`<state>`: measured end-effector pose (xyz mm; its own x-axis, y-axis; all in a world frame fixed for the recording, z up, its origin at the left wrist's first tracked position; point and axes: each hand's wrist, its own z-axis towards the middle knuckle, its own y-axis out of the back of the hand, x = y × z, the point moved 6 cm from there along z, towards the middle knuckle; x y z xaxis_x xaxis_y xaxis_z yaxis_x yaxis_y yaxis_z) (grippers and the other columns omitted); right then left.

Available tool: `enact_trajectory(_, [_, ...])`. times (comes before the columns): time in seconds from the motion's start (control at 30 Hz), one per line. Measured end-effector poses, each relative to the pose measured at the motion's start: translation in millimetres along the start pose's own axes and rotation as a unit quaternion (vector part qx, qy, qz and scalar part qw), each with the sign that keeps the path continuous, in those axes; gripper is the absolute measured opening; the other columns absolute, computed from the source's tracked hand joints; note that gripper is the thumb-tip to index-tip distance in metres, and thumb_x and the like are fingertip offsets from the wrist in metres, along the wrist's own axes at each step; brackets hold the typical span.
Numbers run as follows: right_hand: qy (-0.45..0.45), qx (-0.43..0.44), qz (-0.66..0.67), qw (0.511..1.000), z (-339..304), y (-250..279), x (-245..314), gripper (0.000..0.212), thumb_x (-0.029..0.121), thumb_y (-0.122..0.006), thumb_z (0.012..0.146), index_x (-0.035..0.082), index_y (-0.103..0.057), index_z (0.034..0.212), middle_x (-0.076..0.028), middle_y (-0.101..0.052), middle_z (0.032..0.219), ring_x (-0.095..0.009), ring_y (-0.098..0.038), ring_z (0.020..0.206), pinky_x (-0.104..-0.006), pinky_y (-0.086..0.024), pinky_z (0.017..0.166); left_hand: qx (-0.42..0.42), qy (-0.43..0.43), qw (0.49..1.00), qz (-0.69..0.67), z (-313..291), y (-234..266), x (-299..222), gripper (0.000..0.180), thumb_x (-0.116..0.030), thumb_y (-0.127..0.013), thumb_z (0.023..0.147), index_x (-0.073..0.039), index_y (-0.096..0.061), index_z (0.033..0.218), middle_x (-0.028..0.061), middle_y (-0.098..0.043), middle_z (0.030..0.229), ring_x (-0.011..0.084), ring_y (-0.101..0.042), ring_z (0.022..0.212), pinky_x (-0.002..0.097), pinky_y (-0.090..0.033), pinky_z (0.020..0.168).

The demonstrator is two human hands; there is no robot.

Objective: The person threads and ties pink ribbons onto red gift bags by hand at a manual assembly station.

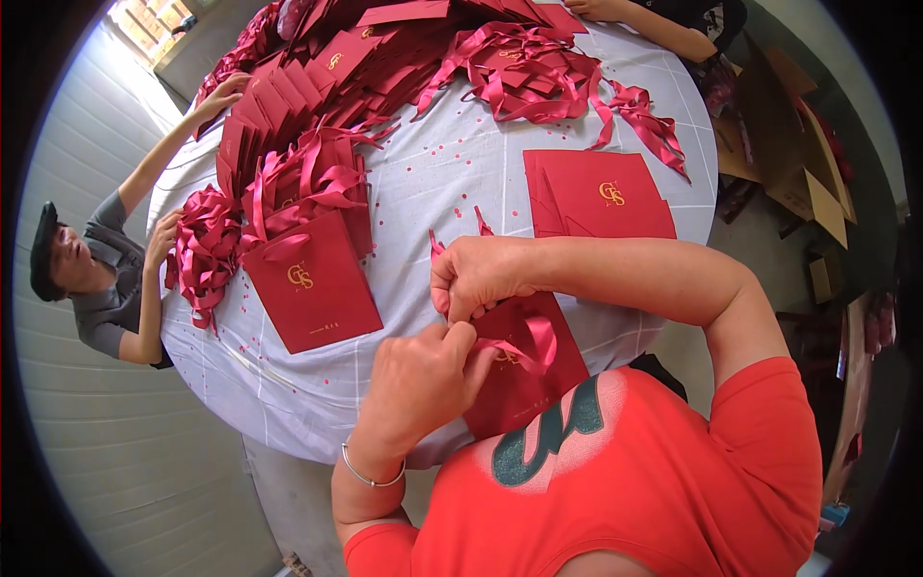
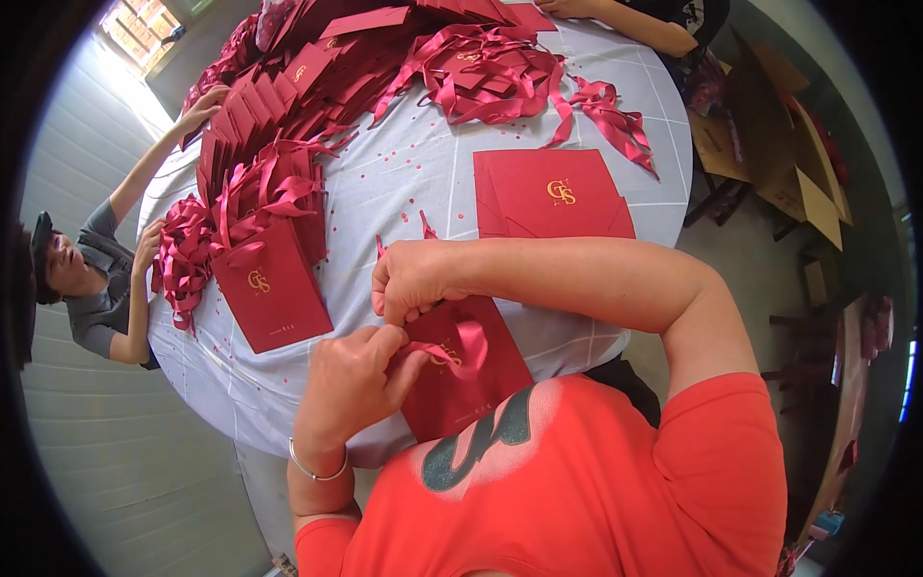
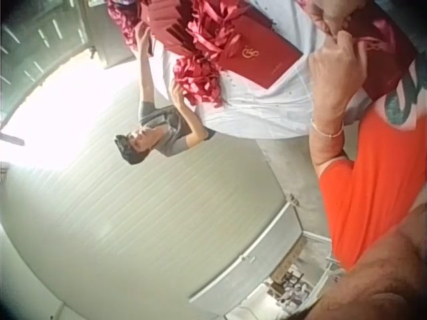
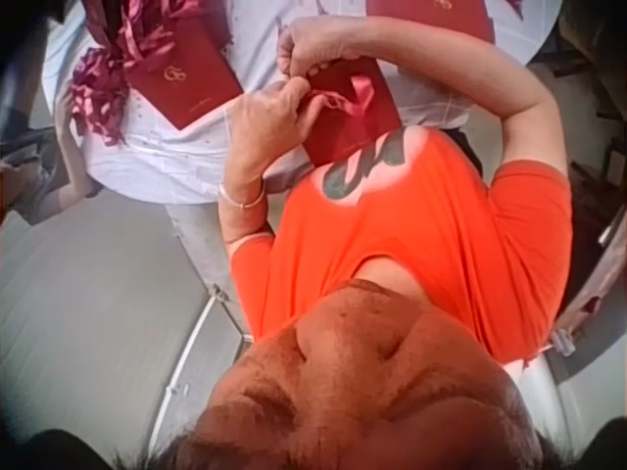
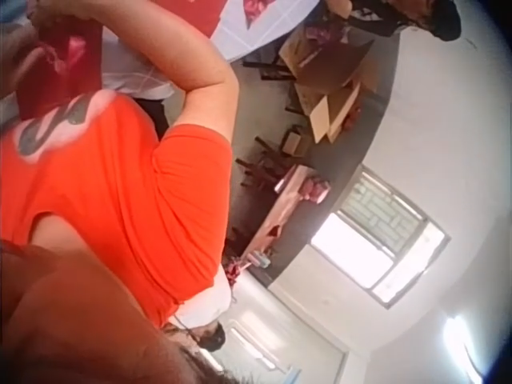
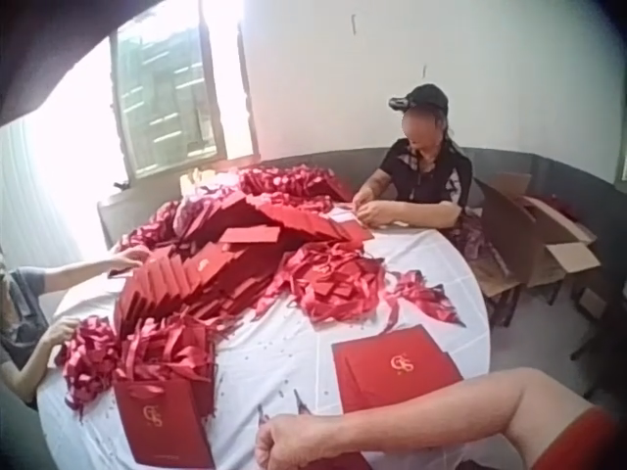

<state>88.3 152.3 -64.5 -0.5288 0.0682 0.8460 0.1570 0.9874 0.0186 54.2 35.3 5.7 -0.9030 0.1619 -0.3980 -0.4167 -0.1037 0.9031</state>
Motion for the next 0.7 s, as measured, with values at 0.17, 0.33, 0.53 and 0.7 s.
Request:
enact_trajectory(0.17, [-0.005,0.004,0.016,1.0,0,-1,-1,0.021,-0.001,-0.077,0.065,0.004,-0.064,0.08,-0.001,-0.058,0.066,-0.009,-0.051,0.055,-0.025,-0.038,0.046,-0.084,-0.019,0.995,0.048,-10,-2,-5,0.015,-0.013,-0.067,0.084,-0.006,-0.054,0.082,0.0103,-0.057,0.065,0.0302,-0.057,0.047,0.0387,-0.046,0.043])
enact_trajectory(0.33, [0.004,0.004,0.019,1.0,1,-1,-1,0.02,-0.001,-0.077,0.065,0.004,-0.065,0.08,-0.001,-0.059,0.066,-0.009,-0.052,0.055,-0.0251,-0.039,0.047,-0.117,-0.018,0.992,0.048,-13,-2,-6,0.011,-0.006,-0.063,0.083,-0.005,-0.053,0.086,0.0107,-0.055,0.065,0.0294,-0.055,0.045,0.0382,-0.045,0.042])
enact_trajectory(0.53, [0.006,-0.003,0.023,1.0,1,0,-1,0.021,-0.001,-0.078,0.066,0.004,-0.065,0.081,-0.002,-0.06,0.066,-0.009,-0.054,0.056,-0.0246,-0.04,0.047,-0.171,0.028,0.985,0.006,-16,-1,7,0.008,-0.002,-0.059,0.082,-0.003,-0.054,0.088,0.0126,-0.056,0.067,0.0313,-0.055,0.045,0.0403,-0.043,0.042])
enact_trajectory(0.7, [-0.01,-0.004,0.052,0.999,-7,1,1,0.022,-0.002,-0.076,0.067,0.003,-0.063,0.084,-0.003,-0.06,0.066,-0.01,-0.055,0.053,-0.0265,-0.039,0.042,-0.196,0.044,0.979,-0.024,-18,2,11,0.005,-0.003,-0.058,0.084,-0.002,-0.055,0.088,0.0136,-0.054,0.064,0.032,-0.056,0.048,0.0402,-0.043,0.043])
